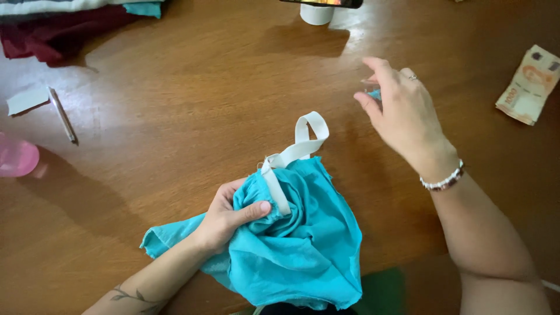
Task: Using a seam ripper to remove a white elastic band from a blue fabric garment.
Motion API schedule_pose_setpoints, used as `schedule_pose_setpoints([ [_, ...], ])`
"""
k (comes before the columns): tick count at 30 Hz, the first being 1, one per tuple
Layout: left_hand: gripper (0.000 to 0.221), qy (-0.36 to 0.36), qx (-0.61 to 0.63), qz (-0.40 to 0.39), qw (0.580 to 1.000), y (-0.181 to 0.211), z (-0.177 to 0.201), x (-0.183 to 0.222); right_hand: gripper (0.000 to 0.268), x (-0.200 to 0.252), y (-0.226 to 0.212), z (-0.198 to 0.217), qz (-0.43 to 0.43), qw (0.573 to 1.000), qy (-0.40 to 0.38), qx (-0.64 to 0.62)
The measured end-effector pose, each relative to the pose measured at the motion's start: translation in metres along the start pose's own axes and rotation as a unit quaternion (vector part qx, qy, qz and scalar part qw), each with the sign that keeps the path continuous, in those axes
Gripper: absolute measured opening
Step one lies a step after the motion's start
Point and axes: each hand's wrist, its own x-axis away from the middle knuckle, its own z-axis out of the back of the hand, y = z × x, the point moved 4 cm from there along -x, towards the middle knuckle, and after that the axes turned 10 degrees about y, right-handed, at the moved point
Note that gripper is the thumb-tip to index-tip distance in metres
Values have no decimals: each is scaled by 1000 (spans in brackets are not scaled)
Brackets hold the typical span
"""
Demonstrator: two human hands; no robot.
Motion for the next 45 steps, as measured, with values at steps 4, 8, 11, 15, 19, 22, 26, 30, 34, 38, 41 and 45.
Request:
schedule_pose_setpoints([
  [4,32,10,-23,-11,1000,3,-3,2,26,5,-53,21,66,989,64,-117],
  [8,34,38,-30,-17,999,1,-3,2,12,16,-89,28,101,974,38,-197],
  [11,33,86,-19,-34,996,1,-5,0,13,26,-106,26,97,963,-1,-252],
  [15,19,149,-2,-66,987,2,-9,2,30,40,-122,14,78,944,-112,-300],
  [19,26,107,-2,-129,986,17,-22,19,50,52,-128,3,94,932,-141,-321],
  [22,22,100,-83,-178,975,24,-23,26,28,55,-130,8,118,925,-117,-342],
  [26,30,72,-51,-153,984,25,-21,27,36,52,-126,11,59,921,-125,-364],
  [30,25,80,-68,-129,986,23,-20,29,39,55,-124,9,-9,902,-160,-400],
  [34,24,72,-83,-127,986,32,-25,31,24,53,-128,7,10,902,-173,-396],
  [38,31,82,-95,-157,980,44,-25,31,17,50,-120,6,9,893,-230,-386],
  [41,31,80,-60,-139,985,45,-25,34,15,49,-113,5,-15,879,-285,-383],
  [45,30,40,21,-63,997,39,-26,36,18,51,-108,4,-40,870,-306,-385],
])
